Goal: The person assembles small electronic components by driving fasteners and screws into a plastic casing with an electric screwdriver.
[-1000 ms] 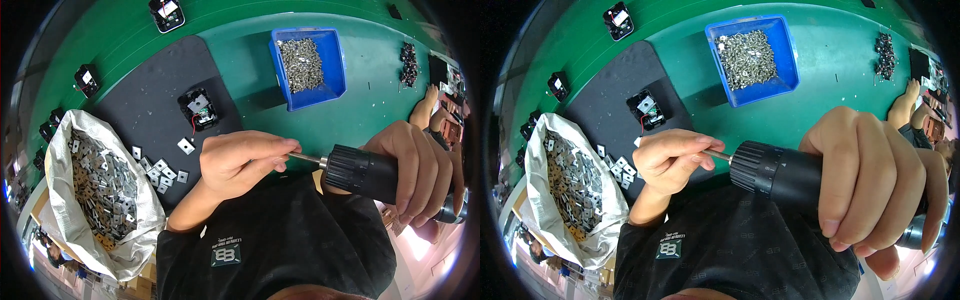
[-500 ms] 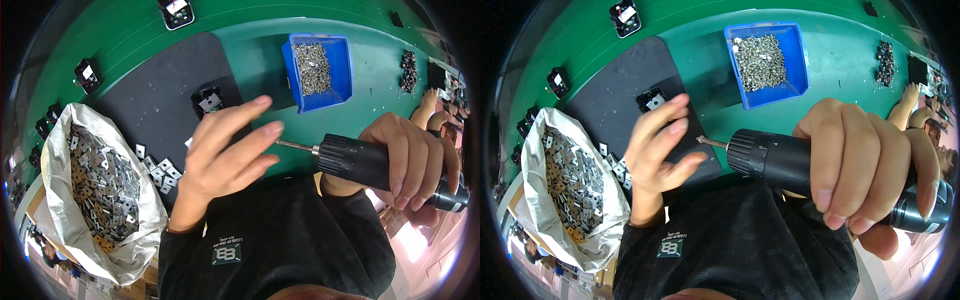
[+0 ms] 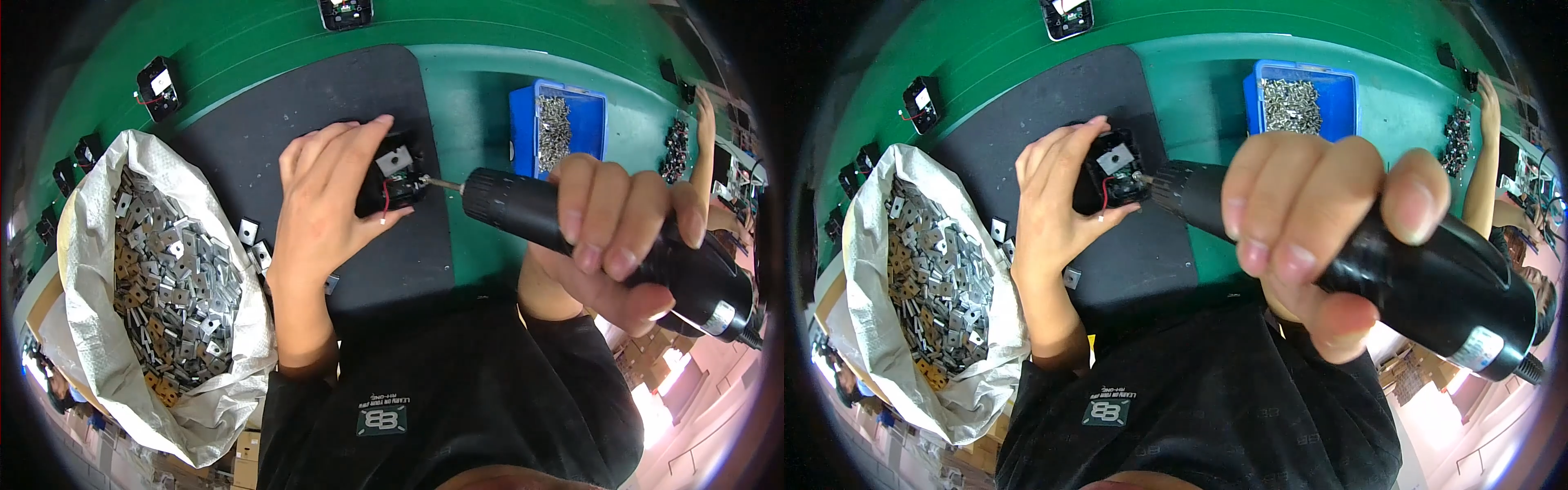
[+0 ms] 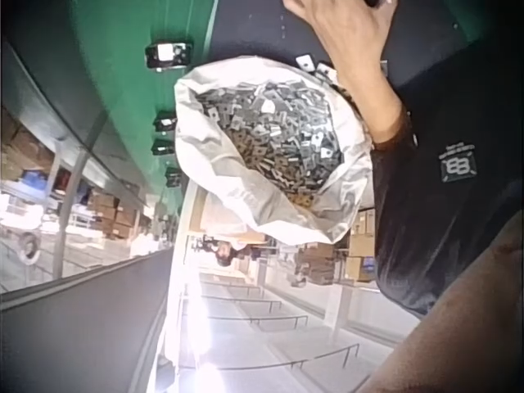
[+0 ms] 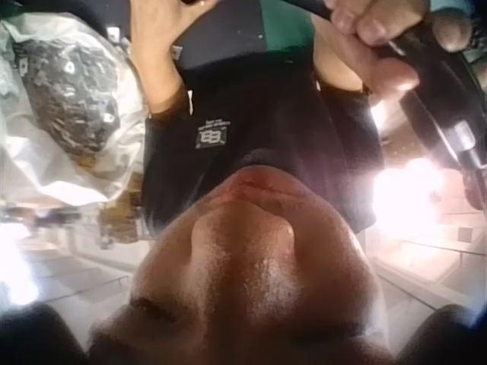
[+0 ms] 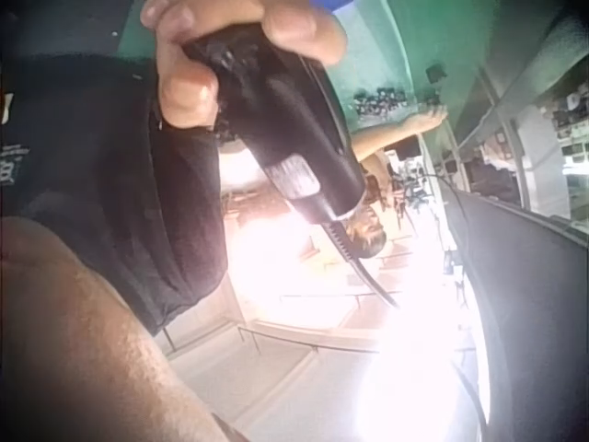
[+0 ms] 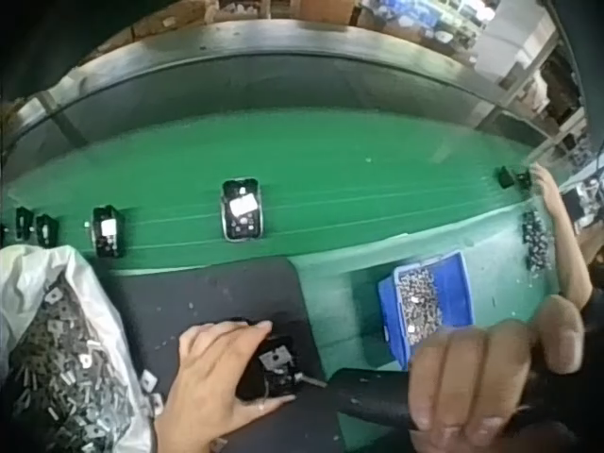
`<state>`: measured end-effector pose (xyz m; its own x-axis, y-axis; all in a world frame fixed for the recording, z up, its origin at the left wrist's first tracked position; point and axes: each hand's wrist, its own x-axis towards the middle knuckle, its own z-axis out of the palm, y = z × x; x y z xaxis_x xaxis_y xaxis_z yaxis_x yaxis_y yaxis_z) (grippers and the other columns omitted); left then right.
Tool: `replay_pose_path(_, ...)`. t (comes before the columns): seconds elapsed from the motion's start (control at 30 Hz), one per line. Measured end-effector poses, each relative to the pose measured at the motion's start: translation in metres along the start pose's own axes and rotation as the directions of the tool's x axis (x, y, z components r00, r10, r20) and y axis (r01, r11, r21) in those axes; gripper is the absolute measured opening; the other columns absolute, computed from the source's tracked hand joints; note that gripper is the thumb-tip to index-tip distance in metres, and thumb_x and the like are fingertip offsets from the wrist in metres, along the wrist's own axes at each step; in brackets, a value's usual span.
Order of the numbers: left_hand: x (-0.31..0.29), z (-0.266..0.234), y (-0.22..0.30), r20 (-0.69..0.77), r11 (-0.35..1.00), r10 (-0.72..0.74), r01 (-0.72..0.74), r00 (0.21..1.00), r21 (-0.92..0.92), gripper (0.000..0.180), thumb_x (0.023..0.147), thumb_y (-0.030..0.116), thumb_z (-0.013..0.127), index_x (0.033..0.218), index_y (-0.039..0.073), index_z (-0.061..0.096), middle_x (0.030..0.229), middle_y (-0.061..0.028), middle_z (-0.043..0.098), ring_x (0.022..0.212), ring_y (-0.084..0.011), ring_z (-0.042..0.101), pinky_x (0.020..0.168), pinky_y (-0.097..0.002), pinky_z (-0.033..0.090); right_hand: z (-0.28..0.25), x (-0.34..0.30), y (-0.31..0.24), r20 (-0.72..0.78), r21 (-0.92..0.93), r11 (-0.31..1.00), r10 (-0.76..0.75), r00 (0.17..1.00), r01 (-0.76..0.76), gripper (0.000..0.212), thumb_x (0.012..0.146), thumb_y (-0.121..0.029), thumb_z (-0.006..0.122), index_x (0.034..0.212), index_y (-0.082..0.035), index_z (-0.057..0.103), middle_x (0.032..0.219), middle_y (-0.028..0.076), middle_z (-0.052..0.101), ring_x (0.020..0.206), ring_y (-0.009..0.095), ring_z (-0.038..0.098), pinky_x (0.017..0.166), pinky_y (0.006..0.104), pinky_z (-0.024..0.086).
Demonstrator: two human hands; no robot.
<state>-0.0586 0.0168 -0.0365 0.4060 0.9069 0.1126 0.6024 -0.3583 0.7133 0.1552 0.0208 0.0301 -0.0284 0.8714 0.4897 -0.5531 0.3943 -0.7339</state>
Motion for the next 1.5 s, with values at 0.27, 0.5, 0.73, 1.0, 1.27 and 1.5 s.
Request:
replay_pose_path(0.27, 0.004, 0.003, 0.004, -0.024, 0.999, 0.022, -0.023, 0.999, -0.032, 0.081, 0.046, 0.021, 0.085, 0.123, 0.013, 0.059, 0.111, -0.0038, 0.059, 0.102, -0.0252, 0.053, 0.092, -0.0401, 0.036, 0.001, -0.004, 0.016, 0.023, -0.081, 0.996, 0.045, 0.999, -0.043, 0.048, 0.087, -0.033, 0.068, 0.124, -0.017, 0.043, 0.079, -0.004, 0.051, 0.067, 0.009, 0.048, 0.069, 0.0273, 0.038)
replay_pose_path(0.5, 0.004, 0.003, 0.004, -0.020, 0.998, 0.021, -0.022, 1.000, -0.051, 0.079, 0.047, 0.020, 0.084, 0.122, 0.015, 0.060, 0.109, -0.0028, 0.058, 0.100, -0.0244, 0.053, 0.091, -0.0401, 0.036, 0.002, -0.003, 0.017, 0.027, -0.099, 0.993, 0.064, 0.998, -0.061, 0.046, 0.087, -0.032, 0.069, 0.123, -0.017, 0.045, 0.079, -0.004, 0.051, 0.067, 0.010, 0.049, 0.069, 0.0280, 0.038)
replay_pose_path(0.73, 0.006, 0.006, 0.005, -0.050, 0.996, 0.015, -0.019, 0.999, -0.083, 0.074, 0.048, 0.020, 0.084, 0.119, 0.014, 0.061, 0.108, -0.0030, 0.059, 0.100, -0.0236, 0.053, 0.090, -0.0400, 0.035, -0.003, 0.001, 0.013, 0.092, -0.110, 0.990, 0.097, 0.991, -0.086, 0.034, 0.086, -0.029, 0.070, 0.109, -0.017, 0.047, 0.079, -0.003, 0.053, 0.067, 0.011, 0.051, 0.069, 0.0284, 0.039)
replay_pose_path(1.0, 0.000, 0.003, 0.002, -0.033, 0.999, 0.028, -0.029, 0.999, -0.043, 0.074, 0.049, 0.020, 0.084, 0.119, 0.013, 0.060, 0.108, -0.0033, 0.059, 0.100, -0.0228, 0.054, 0.091, -0.0388, 0.032, -0.009, 0.007, 0.032, 0.408, -0.072, 0.997, 0.036, 0.912, -0.007, 0.030, 0.084, -0.023, 0.073, 0.099, -0.016, 0.049, 0.081, -0.002, 0.061, 0.067, 0.011, 0.060, 0.063, 0.0250, 0.047)
replay_pose_path(1.27, 0.013, 0.001, 0.014, -0.034, 0.997, 0.062, -0.063, 0.998, -0.037, 0.073, 0.050, 0.018, 0.084, 0.117, 0.010, 0.059, 0.110, -0.0076, 0.059, 0.104, -0.0273, 0.054, 0.093, -0.0403, 0.033, -0.014, 0.035, -0.010, 0.452, 0.005, 0.999, 0.035, 0.891, -0.042, 0.032, 0.083, -0.018, 0.075, 0.103, -0.015, 0.050, 0.076, -0.001, 0.063, 0.063, 0.012, 0.061, 0.062, 0.0255, 0.049)
replay_pose_path(1.5, 0.013, 0.005, 0.021, -0.134, 0.987, -0.161, 0.161, 0.978, -0.014, 0.078, 0.059, 0.009, 0.080, 0.130, 0.004, 0.048, 0.118, -0.0161, 0.056, 0.109, -0.0341, 0.054, 0.099, -0.0408, 0.039, -0.014, 0.052, -0.107, 0.438, 0.423, 0.900, -0.301, 0.847, 0.102, 0.009, 0.081, -0.001, 0.068, 0.088, -0.002, 0.062, 0.059, 0.008, 0.060, 0.047, 0.014, 0.057, 0.047, 0.0238, 0.051)
